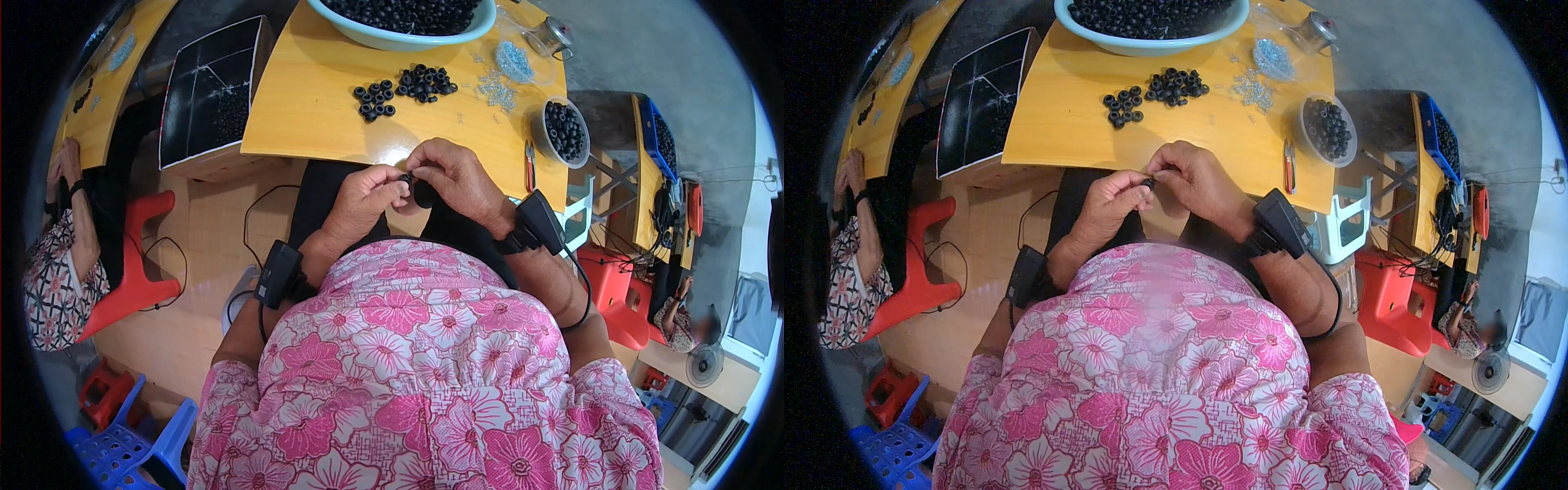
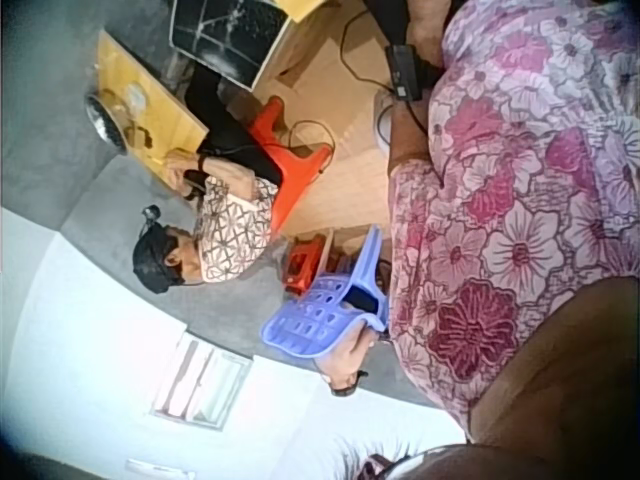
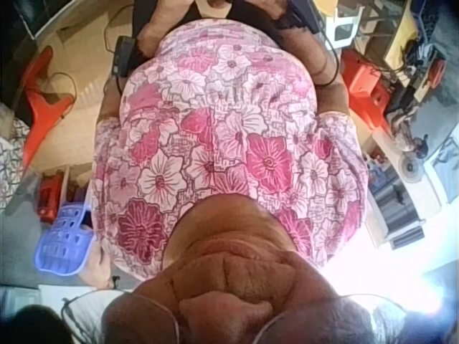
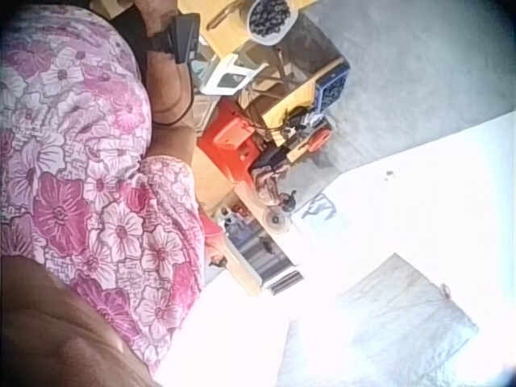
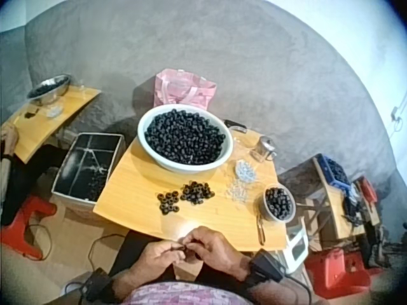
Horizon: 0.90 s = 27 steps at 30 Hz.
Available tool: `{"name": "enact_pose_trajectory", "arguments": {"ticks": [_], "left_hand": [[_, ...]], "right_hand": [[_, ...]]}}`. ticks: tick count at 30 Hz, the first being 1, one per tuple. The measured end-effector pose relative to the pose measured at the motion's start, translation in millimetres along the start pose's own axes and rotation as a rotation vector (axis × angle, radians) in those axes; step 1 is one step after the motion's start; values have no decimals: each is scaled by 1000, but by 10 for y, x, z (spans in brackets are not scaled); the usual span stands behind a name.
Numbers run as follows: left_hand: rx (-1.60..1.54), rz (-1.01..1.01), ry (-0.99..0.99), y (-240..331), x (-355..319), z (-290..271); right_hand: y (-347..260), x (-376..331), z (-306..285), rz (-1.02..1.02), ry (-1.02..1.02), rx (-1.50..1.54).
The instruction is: Manually assembling small black plastic components by inserting small blue pieces.
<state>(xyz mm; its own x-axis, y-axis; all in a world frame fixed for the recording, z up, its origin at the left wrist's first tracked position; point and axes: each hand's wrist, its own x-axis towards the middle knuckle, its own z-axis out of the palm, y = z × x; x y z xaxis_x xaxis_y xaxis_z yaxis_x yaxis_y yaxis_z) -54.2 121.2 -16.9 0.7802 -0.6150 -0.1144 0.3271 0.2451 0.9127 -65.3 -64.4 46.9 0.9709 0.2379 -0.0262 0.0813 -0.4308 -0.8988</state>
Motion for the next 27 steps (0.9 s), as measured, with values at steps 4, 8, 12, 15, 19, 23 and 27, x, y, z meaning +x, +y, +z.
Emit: {"name": "enact_pose_trajectory", "arguments": {"ticks": [4, 8, 12, 15, 19, 23, 27], "left_hand": [[26, 8, -3, -13, 4, 1], [35, 7, -5, -8, -1, 5], [79, 2, -6, -42, 2, -12], [74, 7, -15, -21, -2, -4], [93, -3, -27, -10, -10, -17], [88, -19, -15, 2, -7, 1], [97, -13, -13, 27, -3, 12]], "right_hand": [[-39, -7, -10, 14, -15, -5], [-90, -2, -39, -34, -69, -133], [-54, 3, -39, -6, -88, -100], [8, -4, -3, 16, -43, 31], [-46, -8, -38, 89, -111, 73], [-73, -6, -42, 66, -96, 5], [-26, 7, -6, -18, -35, -70]]}}
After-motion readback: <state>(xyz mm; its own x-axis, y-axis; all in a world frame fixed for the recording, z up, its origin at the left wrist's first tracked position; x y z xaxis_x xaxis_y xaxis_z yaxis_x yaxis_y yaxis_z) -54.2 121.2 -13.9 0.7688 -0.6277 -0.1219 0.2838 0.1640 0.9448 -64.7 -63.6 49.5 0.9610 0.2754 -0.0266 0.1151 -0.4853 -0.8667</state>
